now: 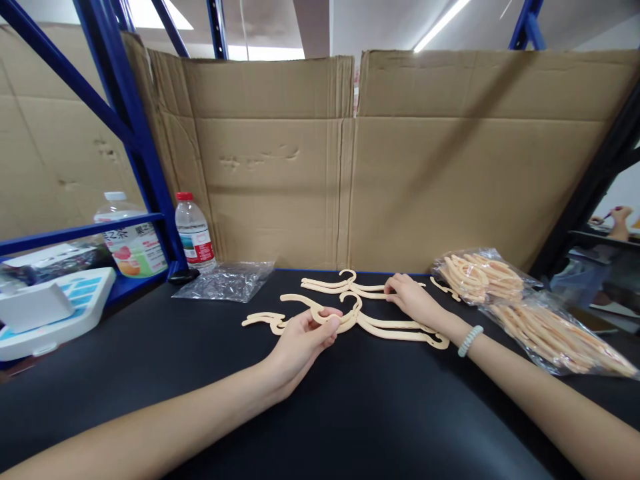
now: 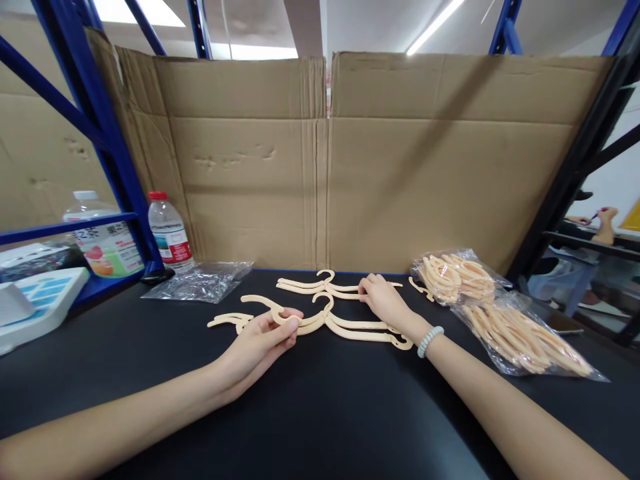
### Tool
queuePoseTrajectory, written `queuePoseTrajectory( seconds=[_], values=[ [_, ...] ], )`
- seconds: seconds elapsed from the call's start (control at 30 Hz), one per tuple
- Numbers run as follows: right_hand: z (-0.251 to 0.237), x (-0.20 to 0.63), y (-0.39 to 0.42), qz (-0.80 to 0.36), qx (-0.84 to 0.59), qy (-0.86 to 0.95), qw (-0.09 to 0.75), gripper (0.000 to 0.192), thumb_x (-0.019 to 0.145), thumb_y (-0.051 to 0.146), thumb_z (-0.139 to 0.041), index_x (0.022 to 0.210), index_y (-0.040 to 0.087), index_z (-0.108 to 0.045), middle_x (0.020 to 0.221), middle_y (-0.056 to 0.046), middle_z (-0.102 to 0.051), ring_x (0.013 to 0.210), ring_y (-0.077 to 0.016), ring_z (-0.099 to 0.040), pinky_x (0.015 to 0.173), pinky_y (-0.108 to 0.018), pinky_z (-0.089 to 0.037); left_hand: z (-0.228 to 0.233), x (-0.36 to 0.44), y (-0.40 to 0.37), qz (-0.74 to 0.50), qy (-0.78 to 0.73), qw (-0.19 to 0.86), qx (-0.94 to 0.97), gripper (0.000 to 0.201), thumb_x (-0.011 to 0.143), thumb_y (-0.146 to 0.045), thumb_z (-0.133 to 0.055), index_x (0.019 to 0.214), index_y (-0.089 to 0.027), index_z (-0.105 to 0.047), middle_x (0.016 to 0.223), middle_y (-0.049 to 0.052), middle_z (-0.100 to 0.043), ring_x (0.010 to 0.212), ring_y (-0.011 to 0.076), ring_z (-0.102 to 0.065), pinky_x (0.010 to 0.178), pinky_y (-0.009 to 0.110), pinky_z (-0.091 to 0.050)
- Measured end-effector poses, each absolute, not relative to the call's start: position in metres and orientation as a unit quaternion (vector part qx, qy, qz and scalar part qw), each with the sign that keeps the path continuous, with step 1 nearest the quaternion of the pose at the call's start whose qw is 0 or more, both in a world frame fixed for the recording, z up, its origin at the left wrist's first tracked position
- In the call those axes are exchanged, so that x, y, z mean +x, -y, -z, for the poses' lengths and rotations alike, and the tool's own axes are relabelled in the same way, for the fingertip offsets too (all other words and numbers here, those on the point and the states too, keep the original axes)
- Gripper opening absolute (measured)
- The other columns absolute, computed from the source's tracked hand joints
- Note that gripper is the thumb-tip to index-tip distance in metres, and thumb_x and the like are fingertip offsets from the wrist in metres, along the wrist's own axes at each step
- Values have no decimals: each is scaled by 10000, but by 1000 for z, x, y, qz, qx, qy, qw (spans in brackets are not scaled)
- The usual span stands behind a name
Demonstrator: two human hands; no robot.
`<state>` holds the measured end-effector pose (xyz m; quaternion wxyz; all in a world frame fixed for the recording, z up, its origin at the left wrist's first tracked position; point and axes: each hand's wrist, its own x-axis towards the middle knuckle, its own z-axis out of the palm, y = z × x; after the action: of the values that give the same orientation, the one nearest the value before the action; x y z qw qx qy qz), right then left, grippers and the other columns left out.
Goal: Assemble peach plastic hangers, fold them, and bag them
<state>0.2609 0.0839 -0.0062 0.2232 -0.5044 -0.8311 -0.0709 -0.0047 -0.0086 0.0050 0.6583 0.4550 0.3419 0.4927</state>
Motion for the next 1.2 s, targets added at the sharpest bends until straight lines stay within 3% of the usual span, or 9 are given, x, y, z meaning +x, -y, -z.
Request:
queuePoseTrajectory(
  seconds=[0.37, 0.6, 0.77, 0.9, 1.2],
  values=[
    [-2, 271, -76, 43, -477, 826, 297, 120, 819, 79, -481, 810, 191, -524, 841, -59, -573, 788, -210, -554, 720, -333, -449, -14, -13, 0, -512, -324, 660, 445, 232, 695, -279, -779, 811, -148, -627, 681, -17, -538, 656, 92, -477, 687, 235, -406],
    [-21, 282, -52, 34, -459, 796, 393, 47, 881, 212, -448, 893, 208, -493, 802, -42, -600, 709, -204, -597, 650, -327, -478, -33, -26, -13, -567, -325, 631, 419, 169, 756, -189, -701, 723, -156, -539, 841, -2, -542, 749, 111, -522, 712, 256, -445],
    [-29, 278, -40, 25, -428, 795, 429, 197, 906, 246, -455, 1082, 214, -536, 978, -67, -655, 877, -223, -638, 741, -344, -517, -42, -33, -19, -576, -290, 661, 385, 170, 820, -114, -598, 695, -159, -492, 988, 27, -582, 887, 157, -579, 800, 314, -480],
    [-30, 273, -35, 42, -410, 809, 420, 179, 922, 254, -433, 1016, 212, -580, 943, -70, -666, 853, -227, -634, 742, -364, -523, -43, -34, -19, -570, -263, 690, 361, 184, 847, -93, -552, 692, -158, -479, 1051, 51, -606, 871, 170, -615, 820, 342, -503],
    [-35, 268, -29, 80, -406, 799, 436, 166, 912, 259, -451, 975, 211, -597, 887, -61, -670, 773, -214, -632, 664, -331, -512, -44, -33, -20, -586, -267, 690, 331, 212, 840, -24, -507, 671, -151, -498, 869, 55, -623, 730, 141, -638, 768, 293, -538]
  ],
)
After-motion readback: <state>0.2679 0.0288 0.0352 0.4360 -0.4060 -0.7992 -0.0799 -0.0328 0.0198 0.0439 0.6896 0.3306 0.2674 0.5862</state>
